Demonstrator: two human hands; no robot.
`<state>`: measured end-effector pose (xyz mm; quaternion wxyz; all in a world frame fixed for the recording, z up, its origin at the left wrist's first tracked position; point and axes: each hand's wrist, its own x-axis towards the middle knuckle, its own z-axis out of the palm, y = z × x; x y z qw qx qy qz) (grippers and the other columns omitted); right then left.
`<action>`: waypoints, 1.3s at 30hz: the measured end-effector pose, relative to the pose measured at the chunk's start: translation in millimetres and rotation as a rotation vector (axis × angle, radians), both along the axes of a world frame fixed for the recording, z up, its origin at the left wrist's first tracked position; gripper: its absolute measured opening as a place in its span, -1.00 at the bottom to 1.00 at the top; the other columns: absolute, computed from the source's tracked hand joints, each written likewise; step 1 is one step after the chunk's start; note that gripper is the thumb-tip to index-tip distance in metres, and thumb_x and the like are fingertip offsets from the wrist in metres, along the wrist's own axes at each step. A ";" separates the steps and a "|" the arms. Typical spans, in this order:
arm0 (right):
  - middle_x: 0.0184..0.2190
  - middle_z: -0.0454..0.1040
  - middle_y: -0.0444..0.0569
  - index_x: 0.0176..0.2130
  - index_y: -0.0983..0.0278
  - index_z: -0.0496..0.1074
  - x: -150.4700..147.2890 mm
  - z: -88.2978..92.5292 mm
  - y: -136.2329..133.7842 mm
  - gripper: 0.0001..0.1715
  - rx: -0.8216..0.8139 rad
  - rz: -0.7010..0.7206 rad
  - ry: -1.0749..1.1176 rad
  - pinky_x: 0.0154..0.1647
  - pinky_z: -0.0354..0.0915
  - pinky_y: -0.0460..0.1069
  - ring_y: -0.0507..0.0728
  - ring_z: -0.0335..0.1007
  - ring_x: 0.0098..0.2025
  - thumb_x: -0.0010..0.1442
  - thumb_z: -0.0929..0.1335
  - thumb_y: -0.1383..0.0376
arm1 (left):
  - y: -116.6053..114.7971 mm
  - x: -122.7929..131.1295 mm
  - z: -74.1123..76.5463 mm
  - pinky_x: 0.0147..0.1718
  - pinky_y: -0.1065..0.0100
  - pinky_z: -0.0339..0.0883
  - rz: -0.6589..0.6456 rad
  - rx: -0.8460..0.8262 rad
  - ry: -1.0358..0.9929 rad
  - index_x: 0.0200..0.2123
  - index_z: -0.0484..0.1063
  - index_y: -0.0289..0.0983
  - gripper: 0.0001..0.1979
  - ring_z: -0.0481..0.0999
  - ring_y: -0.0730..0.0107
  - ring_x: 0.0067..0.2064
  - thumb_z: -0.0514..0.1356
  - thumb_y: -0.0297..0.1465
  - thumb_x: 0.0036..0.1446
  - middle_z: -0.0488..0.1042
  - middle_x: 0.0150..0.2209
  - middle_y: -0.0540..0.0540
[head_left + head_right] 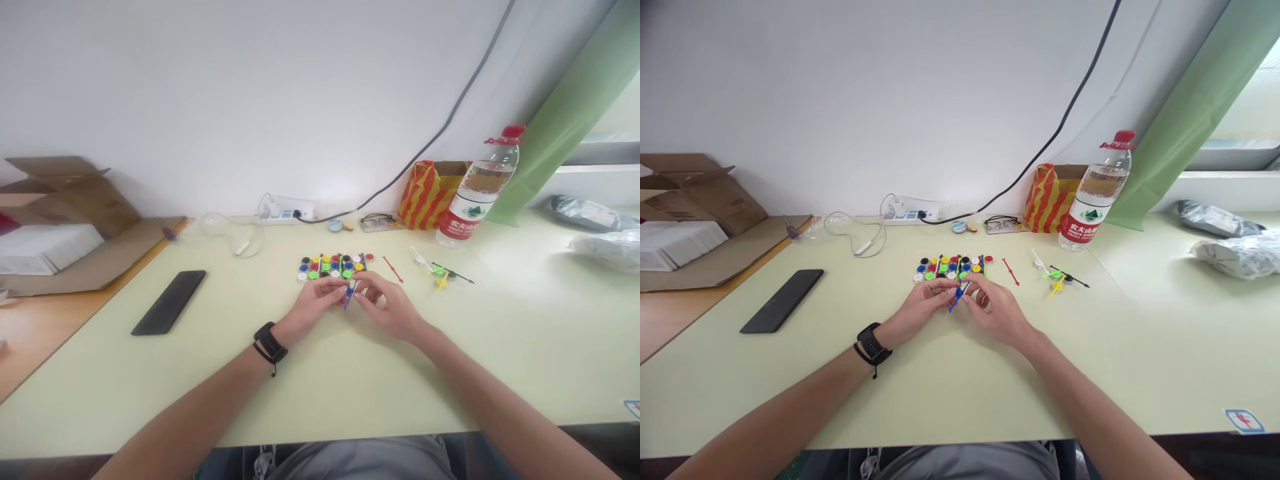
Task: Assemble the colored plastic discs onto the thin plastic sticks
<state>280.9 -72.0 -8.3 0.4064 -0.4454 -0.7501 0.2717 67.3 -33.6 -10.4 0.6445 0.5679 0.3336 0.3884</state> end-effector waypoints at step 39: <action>-0.07 0.42 -0.02 0.52 0.00 -0.37 -0.6 -7.7 -2.9 -0.01 0.256 -0.040 -0.038 -0.38 0.35 -0.01 0.04 0.30 -0.42 0.40 0.30 0.21 | 0.4 0.2 1.5 -0.16 0.29 0.45 0.029 0.006 0.026 -0.08 0.62 -0.31 -0.62 0.57 0.33 -0.24 0.44 -0.19 0.13 0.62 -0.22 -0.15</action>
